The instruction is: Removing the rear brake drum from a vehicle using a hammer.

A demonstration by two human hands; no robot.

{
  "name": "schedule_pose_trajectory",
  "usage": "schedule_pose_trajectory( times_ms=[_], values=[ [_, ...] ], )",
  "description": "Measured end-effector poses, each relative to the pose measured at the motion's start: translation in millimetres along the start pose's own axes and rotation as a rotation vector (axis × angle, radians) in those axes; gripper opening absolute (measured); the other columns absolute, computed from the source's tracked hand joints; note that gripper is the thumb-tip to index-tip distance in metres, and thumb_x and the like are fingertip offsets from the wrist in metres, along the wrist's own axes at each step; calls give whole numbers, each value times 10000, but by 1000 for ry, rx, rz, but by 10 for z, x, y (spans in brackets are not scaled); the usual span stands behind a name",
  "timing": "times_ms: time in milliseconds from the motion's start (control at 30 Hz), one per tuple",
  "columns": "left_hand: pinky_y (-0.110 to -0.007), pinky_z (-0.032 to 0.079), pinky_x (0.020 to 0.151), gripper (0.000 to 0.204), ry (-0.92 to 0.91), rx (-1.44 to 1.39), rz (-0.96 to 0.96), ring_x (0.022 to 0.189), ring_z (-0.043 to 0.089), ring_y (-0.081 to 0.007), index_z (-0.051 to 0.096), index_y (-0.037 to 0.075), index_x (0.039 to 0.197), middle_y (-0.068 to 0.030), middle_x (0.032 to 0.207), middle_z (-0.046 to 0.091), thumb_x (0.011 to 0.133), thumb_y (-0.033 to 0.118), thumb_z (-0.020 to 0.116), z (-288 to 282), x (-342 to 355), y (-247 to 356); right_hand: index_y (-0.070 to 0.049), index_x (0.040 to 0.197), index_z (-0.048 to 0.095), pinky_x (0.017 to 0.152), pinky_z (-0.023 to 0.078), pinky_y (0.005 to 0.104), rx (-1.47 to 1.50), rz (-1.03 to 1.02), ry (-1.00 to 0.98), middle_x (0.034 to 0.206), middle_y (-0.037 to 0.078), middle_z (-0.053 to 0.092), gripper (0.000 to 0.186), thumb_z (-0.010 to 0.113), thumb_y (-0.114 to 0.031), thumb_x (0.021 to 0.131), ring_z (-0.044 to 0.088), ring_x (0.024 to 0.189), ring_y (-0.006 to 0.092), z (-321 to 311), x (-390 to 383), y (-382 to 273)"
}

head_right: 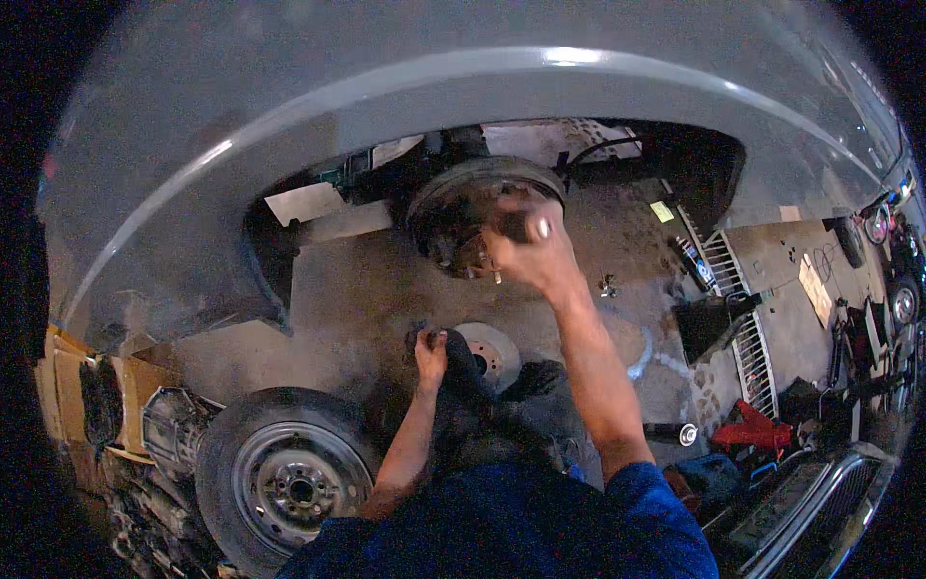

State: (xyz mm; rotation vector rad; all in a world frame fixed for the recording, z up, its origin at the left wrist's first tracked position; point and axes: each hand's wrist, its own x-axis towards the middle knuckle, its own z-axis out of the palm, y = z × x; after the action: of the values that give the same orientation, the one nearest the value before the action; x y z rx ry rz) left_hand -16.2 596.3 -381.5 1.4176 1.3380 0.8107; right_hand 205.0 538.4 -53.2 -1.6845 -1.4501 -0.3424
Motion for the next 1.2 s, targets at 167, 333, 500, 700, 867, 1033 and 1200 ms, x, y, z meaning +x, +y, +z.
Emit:
schedule_pose_trajectory(
  times_ms=[167,333,500,700,867,1033,1200],
  values=[
    [-405,476,913,480,-74,62,65,1060,620,-353,554,-47,1199,-231,1097,645,879,294,662,-35,21,-67,-31,798,670,717,520,393,223,-61,-61,786,181,650,141,727,-93,686,671,763,311,-8,-175,-51],
    [-434,475,907,472,-6,147,146,1053,618,-376,567,-53,1171,-233,1090,650,860,286,676,-42,-59,21,51,858,630,702,520,417,330,132,-88,804,215,650,278,692,-180,717,647,741,396,-163,261,-241],
    [-456,453,946,470,-30,511,184,1138,564,-393,577,-40,1169,-224,1170,623,845,284,680,-191,-285,288,-12,883,654,666,515,342,327,19,-34,837,213,657,168,676,-92,736,671,747,324,-470,-346,-50],
    [-453,428,1005,549,-232,1117,225,1196,507,-386,561,-29,1238,-199,1222,586,841,336,663,-60,-482,344,36,921,610,709,532,326,432,810,189,836,72,664,100,625,-14,836,642,766,163,-472,-2294,972],
    [-433,508,877,540,-357,543,79,1029,631,-325,549,40,1284,-169,1092,665,847,336,661,-320,-120,-1562,10,922,646,610,515,319,695,1019,337,813,88,654,102,611,-83,900,608,682,162,-15,-3507,1827],
    [-406,535,797,383,-388,700,57,938,680,-293,626,54,1186,-193,1021,687,857,246,665,209,-746,-726,-13,845,647,732,520,356,315,999,111,774,92,657,90,615,-97,839,634,689,221,-397,-4404,2204],
    [-395,538,784,315,16,387,166,879,690,-293,649,38,1130,-185,979,687,885,234,662,35,-683,193,-25,811,678,692,507,404,-99,676,-284,740,133,671,143,645,-163,797,660,717,267,-177,-4149,1817]
  ],
)
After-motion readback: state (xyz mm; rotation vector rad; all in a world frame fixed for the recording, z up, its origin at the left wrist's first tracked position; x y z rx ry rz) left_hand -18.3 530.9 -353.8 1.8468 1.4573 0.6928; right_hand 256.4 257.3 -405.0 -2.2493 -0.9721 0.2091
